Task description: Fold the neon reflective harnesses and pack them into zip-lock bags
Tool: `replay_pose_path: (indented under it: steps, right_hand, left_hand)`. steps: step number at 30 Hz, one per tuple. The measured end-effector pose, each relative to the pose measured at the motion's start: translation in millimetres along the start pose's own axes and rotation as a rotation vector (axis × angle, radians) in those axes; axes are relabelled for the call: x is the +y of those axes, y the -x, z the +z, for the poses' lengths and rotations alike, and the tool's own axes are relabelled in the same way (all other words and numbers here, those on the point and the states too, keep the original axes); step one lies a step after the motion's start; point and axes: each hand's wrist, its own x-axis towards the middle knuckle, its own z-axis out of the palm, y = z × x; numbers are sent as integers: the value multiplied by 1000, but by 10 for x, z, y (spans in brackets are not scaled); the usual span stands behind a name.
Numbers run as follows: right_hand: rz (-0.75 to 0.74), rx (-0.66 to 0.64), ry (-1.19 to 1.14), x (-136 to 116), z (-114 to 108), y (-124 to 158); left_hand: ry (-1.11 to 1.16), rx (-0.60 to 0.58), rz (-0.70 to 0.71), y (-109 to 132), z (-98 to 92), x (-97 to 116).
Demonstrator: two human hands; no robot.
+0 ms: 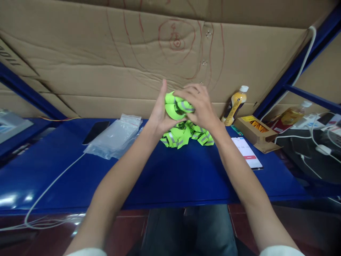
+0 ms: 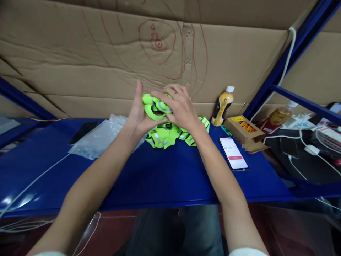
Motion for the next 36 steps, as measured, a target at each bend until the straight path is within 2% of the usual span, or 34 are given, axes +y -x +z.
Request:
replay_pose_path:
  steps: [3, 7, 15, 19, 22, 25, 27, 31, 34, 36]
  right_hand:
    - [-16, -57, -117, -108, 61, -14]
    - [69, 58, -243, -102, 107, -12]
    - [201, 142, -120, 230, 201, 51]
    - [343, 228, -360, 204, 184, 31]
    - [444, 210, -647, 146, 182, 11]
    - [541, 208, -758, 108, 166, 7]
    - [584, 245, -735, 103, 136, 10]
    - [622, 323, -663, 115, 71, 1]
    - [620, 401, -608, 97, 74, -22]
    - [630, 398, -650, 59, 105, -36]
  left_hand:
    - [-40, 87, 43, -55, -88, 19]
    - [-67, 131, 161, -65, -162, 17]
    - [-143, 42, 118, 3, -171, -47]
    - [-233, 16, 132, 35, -153, -43]
    - [-334, 3, 198, 69, -106, -25]
    - [-450, -36, 295, 86, -70, -37]
    - [-551, -7, 399, 61, -75, -67]
    - [-650, 170, 614, -90, -158, -145]
    - [-520, 210, 569, -201, -214, -199]
    - [-477, 212, 549, -228, -214, -227]
